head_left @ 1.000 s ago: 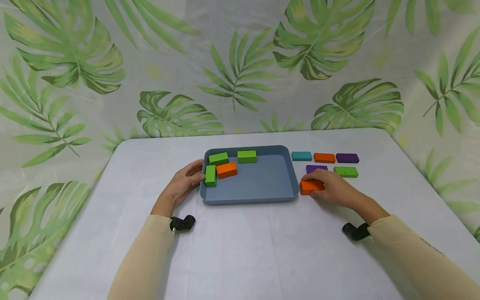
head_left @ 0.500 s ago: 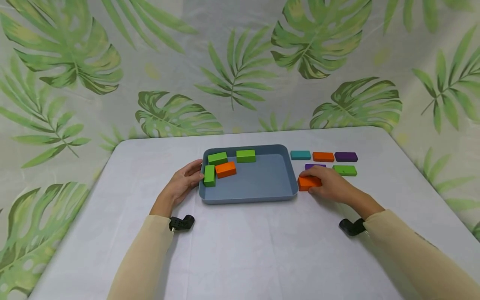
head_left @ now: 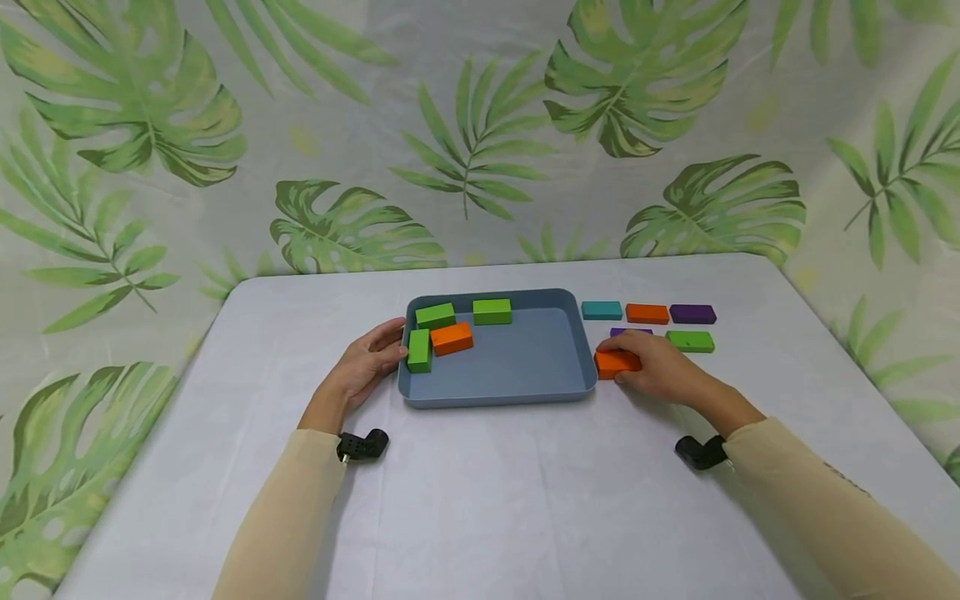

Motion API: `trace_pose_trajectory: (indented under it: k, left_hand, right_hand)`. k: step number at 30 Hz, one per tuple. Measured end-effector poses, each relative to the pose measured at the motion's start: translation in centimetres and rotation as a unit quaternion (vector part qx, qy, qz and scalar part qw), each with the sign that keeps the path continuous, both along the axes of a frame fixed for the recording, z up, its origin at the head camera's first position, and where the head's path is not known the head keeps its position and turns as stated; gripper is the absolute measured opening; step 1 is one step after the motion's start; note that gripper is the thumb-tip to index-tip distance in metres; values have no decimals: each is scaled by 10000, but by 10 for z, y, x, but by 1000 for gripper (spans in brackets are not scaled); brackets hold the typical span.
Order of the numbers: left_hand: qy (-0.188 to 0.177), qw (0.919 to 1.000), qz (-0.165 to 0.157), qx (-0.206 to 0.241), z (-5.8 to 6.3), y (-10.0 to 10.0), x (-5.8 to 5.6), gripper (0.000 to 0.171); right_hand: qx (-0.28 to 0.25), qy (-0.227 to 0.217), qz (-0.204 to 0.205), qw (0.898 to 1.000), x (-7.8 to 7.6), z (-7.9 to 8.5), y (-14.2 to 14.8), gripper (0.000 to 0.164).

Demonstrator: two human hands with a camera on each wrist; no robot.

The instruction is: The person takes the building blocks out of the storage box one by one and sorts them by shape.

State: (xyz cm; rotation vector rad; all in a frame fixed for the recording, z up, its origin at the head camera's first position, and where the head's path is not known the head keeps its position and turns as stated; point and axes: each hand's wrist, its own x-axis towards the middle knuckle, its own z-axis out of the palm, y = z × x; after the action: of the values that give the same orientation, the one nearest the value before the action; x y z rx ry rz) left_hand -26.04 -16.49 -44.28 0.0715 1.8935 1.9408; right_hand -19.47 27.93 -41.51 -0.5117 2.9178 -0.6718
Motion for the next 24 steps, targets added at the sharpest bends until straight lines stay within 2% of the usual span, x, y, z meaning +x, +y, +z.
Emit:
trace_pose_trajectory:
  k: [15, 19, 24]
  left_hand:
    - [-16, 10000, 75, 7, 1, 1, -1, 68]
    - [17, 10000, 26, -30, 0, 0, -1, 68]
    - [45, 10000, 20, -46, -1, 0, -1, 68]
  right_hand:
    - [147, -122, 115, 9998, -2, 8, -2, 45]
    - [212, -30, 370, 9991, -2, 25, -1, 47]
    - [305, 352, 602, 9971, -7, 58, -8, 41]
